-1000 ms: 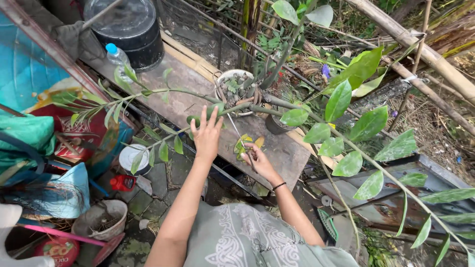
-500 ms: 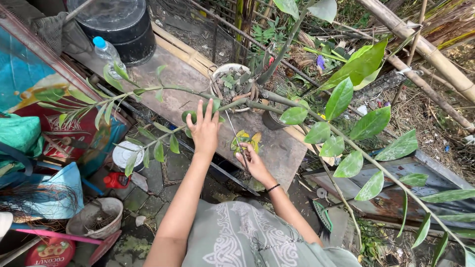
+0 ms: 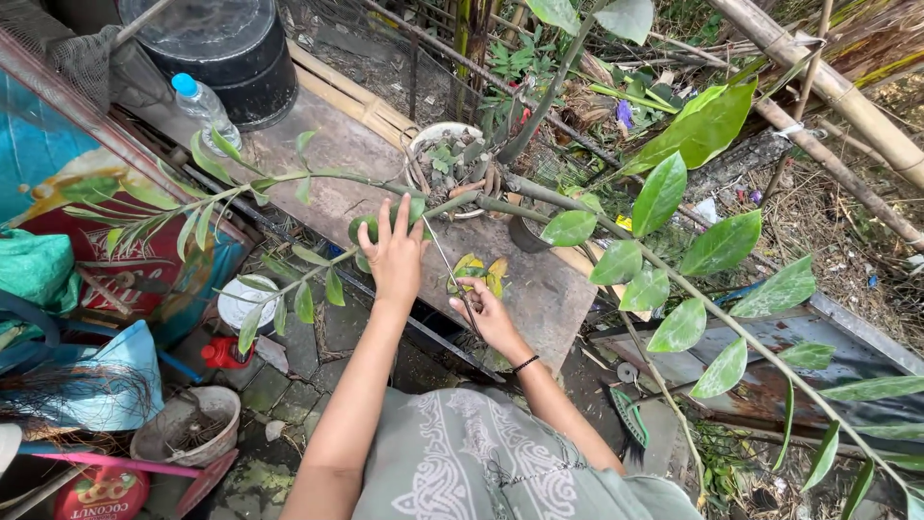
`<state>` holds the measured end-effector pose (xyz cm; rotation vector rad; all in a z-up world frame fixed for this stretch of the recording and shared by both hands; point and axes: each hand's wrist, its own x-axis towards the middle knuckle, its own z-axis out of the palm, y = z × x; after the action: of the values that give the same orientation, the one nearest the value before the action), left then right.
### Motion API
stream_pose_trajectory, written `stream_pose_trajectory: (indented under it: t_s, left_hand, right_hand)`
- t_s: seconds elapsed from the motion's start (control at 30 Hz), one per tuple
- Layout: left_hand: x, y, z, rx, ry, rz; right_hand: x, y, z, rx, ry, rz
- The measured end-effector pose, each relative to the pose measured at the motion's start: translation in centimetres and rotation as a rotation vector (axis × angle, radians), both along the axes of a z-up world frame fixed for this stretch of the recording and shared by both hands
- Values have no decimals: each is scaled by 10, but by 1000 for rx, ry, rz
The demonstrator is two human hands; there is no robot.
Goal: Pruning and cutting stems of a plant using shears in an outdoor garden.
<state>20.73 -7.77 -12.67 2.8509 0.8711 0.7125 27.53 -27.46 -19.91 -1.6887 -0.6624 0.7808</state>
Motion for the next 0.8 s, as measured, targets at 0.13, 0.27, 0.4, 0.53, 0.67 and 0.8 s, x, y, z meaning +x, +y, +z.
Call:
stream_pose_trajectory:
  t_s: [0.13,0.27,0.4,0.53,0.67,0.8]
  left_hand:
    - [-1,-1,2,-8,-3,-6]
    - [-2,0,0,-5,3,-1]
    - [-1,-1,-1,2,2,6]
    - [-3,-2,4,-16,9,11]
    - [-8,-4,15,-25,-27,-11]
    - [-10,-7,32,-78,-94,-45]
  right_hand:
    - [1,2,7,-10,24,2]
    - [1,3,11,9,54,5]
    - [1,4,20,7,45,20]
    - [0,6,19,36,108,15]
    - [-1,7,26,27,91,10]
    - [2,5,22,59,22,7]
